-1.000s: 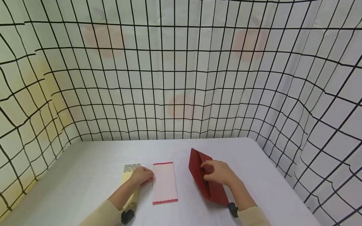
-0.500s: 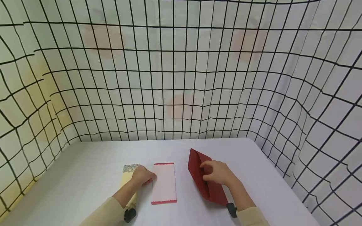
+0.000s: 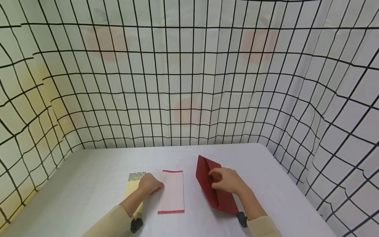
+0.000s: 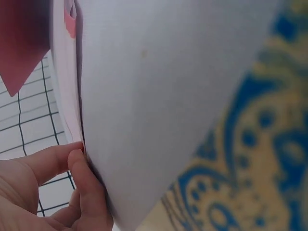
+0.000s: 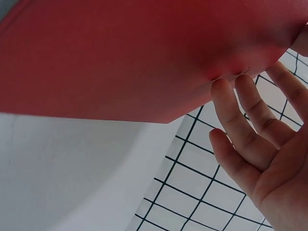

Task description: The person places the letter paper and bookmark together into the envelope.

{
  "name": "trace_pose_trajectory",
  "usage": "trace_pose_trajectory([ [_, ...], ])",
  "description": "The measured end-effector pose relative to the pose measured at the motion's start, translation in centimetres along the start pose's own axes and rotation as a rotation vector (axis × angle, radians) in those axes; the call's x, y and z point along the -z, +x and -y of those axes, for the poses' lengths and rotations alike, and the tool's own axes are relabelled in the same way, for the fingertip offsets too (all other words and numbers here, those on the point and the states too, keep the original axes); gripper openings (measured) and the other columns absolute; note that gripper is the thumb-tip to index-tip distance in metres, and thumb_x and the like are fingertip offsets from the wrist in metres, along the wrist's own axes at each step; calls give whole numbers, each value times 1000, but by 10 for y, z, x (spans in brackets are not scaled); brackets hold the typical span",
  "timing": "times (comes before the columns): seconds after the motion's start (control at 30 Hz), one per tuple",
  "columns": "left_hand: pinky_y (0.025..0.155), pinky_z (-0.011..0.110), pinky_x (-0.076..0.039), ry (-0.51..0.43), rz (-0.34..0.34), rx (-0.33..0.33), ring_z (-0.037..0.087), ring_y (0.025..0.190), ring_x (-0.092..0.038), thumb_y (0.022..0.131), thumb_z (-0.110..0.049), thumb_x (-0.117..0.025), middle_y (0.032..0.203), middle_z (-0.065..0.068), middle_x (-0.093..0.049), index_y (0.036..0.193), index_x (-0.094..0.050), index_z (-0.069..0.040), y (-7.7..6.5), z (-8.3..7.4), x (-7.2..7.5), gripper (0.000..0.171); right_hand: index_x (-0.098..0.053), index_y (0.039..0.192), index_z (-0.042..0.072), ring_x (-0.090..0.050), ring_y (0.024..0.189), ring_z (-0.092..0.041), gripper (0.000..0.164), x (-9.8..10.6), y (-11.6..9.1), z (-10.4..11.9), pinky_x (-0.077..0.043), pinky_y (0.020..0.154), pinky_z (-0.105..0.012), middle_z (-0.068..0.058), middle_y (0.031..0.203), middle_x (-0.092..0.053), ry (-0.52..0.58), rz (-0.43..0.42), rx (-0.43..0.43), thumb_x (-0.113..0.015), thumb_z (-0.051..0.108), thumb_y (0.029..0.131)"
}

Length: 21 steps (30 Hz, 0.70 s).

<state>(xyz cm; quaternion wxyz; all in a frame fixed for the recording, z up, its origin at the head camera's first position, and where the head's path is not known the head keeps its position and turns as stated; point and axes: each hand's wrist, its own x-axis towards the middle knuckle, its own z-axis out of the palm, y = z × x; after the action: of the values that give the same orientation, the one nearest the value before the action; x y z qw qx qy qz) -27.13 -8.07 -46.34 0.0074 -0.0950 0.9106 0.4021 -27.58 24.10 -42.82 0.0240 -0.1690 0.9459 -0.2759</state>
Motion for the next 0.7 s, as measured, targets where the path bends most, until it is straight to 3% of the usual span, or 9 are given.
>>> trace_pose_trajectory([
  [0.3,50,24,-32,-39,36,45,12,50,-44,81,-15,-70,49,-2,-48,67,-60,-1,-3,1,4,22,-67,111,23,-53,87,-19,37,0,1,0,-47,68,-36,1,105,-63,-10,-1,-5,-76,18,75],
  [0.4,53,26,-37,-73,37,42,13,54,-51,83,-15,-70,52,0,-55,67,-62,-3,-3,1,6,22,-67,111,23,-53,87,-19,37,0,0,1,-47,68,-36,1,106,-63,-13,0,-3,-76,18,75],
  [0.7,52,21,-45,-303,97,-37,10,55,-58,82,-4,-66,60,5,-65,74,-70,6,-3,1,17,13,-67,111,21,-51,83,-18,37,1,-1,5,-46,66,-36,1,99,-62,-14,8,-2,-75,17,75],
])
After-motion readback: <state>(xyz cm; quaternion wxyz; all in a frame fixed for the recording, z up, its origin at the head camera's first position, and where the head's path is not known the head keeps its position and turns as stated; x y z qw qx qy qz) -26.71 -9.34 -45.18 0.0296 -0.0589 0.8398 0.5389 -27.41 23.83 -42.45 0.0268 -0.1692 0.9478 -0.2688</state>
